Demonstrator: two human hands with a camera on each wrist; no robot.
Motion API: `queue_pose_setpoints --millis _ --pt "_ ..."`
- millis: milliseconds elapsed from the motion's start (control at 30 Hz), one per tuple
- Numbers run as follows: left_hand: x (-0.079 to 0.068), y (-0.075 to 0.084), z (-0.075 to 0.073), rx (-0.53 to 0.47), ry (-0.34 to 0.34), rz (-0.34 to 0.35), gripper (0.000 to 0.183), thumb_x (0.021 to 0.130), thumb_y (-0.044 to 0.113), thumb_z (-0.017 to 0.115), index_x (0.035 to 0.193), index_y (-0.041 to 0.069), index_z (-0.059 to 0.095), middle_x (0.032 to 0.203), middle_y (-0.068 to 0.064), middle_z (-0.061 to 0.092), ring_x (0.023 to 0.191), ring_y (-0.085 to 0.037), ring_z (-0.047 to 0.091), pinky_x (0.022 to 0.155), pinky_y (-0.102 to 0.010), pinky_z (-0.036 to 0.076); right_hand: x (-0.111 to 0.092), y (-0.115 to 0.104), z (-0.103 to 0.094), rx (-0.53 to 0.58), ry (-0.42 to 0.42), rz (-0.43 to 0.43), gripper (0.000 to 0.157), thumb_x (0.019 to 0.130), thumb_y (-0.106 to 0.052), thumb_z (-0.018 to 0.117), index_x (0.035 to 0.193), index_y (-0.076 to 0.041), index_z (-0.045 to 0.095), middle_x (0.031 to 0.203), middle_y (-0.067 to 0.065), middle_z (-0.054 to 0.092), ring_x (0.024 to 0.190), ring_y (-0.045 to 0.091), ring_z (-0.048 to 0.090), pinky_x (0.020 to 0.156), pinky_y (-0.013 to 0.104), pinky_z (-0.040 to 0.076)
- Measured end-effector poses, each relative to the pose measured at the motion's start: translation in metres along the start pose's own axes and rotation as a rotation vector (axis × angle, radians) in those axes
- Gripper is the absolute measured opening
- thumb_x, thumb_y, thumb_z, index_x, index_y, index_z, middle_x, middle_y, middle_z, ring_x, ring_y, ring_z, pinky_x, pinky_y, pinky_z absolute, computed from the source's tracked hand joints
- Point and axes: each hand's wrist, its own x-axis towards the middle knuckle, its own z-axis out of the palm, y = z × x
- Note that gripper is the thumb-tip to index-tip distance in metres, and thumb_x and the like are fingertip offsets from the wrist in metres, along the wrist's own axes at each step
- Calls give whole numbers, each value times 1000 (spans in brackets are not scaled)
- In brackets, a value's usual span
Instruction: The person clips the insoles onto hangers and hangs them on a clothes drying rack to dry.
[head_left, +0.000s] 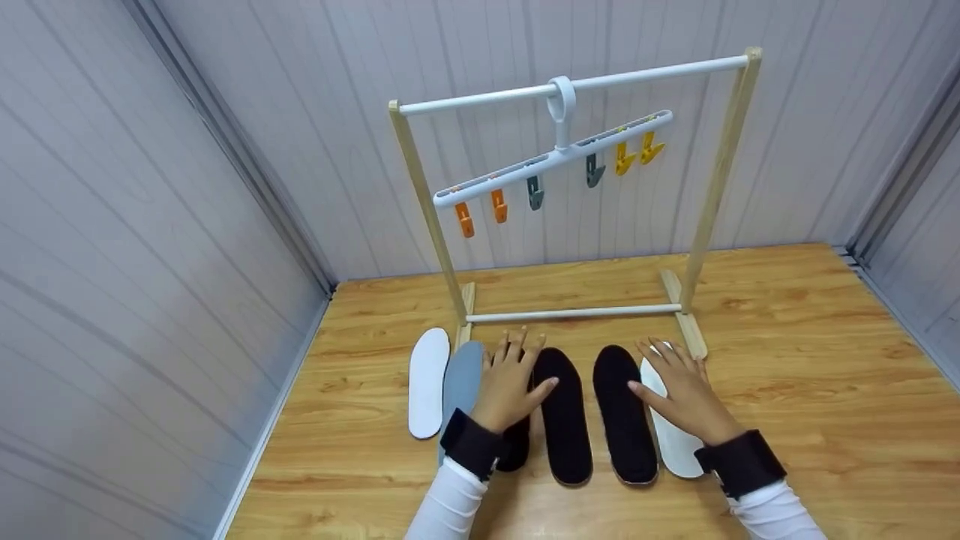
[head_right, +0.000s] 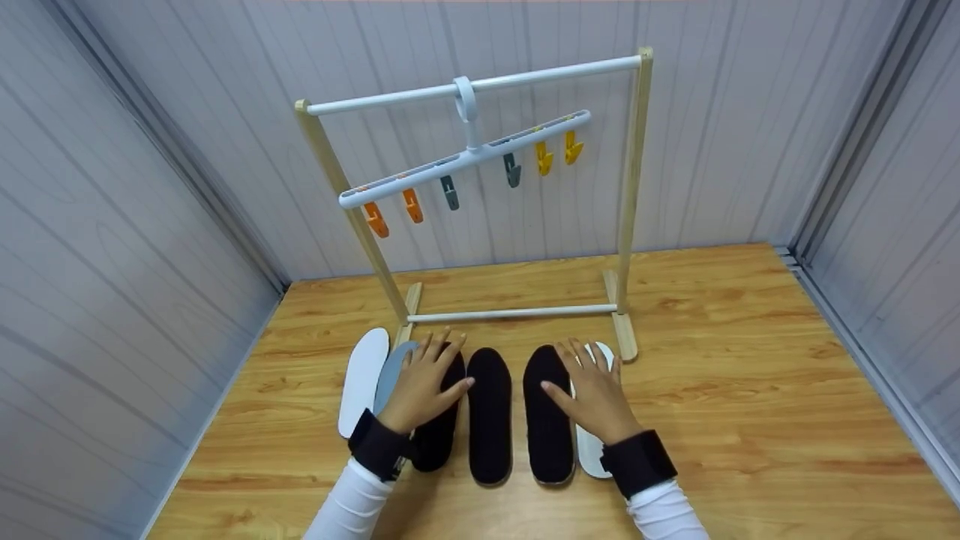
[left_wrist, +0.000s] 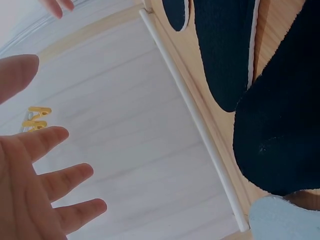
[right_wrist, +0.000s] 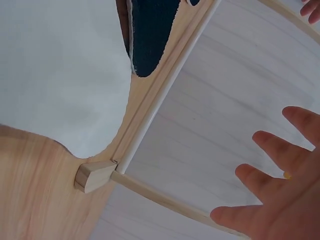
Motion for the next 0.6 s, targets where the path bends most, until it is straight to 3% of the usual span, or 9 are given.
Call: queue_pose_setpoints --millis 367,600 --pt "-3 -12 1 -10 44 -11 64 92 51 52 146 20 36 146 -15 38 133 -38 34 98 -64 32 -1 13 0 29 127 -32 62 84 -19 71 134 7 45 133 29 47 122 48 38 99 62 25" --pt "-3 -17 2 -11 50 -24 63 92 47 55 145 21 37 145 -15 39 132 -38 35 96 -64 33 -4 21 -1 26 107 15 63 82 -16 72 134 8 44 130 30 48 120 48 41 97 61 29"
